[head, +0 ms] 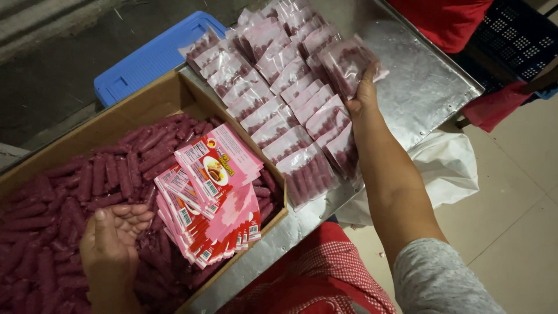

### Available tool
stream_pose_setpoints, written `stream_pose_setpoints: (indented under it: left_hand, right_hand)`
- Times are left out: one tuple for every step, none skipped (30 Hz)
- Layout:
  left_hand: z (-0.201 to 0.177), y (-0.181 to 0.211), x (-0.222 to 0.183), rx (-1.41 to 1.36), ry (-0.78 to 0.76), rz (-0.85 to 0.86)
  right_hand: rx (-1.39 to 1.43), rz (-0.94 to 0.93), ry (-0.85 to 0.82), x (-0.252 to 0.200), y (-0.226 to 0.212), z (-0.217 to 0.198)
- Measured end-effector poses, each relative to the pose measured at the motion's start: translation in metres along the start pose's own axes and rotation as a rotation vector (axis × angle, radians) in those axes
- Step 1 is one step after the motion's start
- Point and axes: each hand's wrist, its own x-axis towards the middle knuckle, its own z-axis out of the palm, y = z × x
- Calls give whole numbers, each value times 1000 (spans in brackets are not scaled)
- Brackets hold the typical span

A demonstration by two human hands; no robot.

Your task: The person picks up multiple individual meat sticks from a box, inserts them into plastic pouches, and then stacks the filled pouches on a metal table.

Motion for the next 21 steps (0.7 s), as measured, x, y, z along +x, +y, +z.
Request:
stream_pose_setpoints:
  left_hand:
    - [-1,-1,0,-3,-5,11]
    - [-1,-1,0,-7,-11,23]
    - [-1,-2,0,-7,-11,23]
    - [-1,-2,0,-1,-12,28]
    - [0,-2,0,3,-11,35]
    - [0,-2,0,2,-11,36]
    - [-1,-3,0,1,-16,30]
    - [-1,-3,-1,1,-21,23]
    - [-2,-4,-1,2,-22,22]
    - [-2,-5,-1,-5,-29,30]
    - [-2,-6,0,-14,-38,40]
    - [-3,-7,1,-16,-40,40]
    - [-3,-8,1,-7,-39,34]
    - [-4,-8,2,2,-37,27]
    - [-3,-7,1,1,-38,27]
    - [-3,-6,1,4,-34,25]
    - [-3,-5,0,7,-30,22]
    - [-2,-5,-1,7,-31,20]
    - [-1,-4,-1,9,-35,34]
    - [0,-3,-2,12,-38,49]
    - [0,-2,-2,11,-39,49]
  right_hand:
    - [-133,-52,119,-11,1,8]
    - [-267,-103,239,-21,1,17]
    - [-267,-103,239,-20,0,17]
    - [-381,-71,292,-19,-2,17]
    - [-496,-40,343,-17,-5,18]
    - [-496,-41,341,-15,-7,19]
    - [-642,-49,433,-13,-8,19]
    - [-787,-56,525,-11,-10,18]
    - [-788,-56,526,-4,-10,12]
    - [-909,-122,532,2,-10,5]
    - [-1029,-192,537,9,-12,-1]
    - [-1029,-194,538,36,-12,-27]
    - [-1185,-463,561,63,-12,-53]
    - [-1331,-738,574,90,-12,-80]
    - [-1331,-739,575,85,-16,-80]
    - [-1439,-761,567,81,-20,-81]
    - [-1549,-781,558,76,-24,-82]
    - [-1550,-780,560,78,-28,-88]
    - [-1531,-802,505,81,-32,-92]
    - [-1511,-824,451,84,-36,-97]
    - [-1511,-825,451,92,-35,-103]
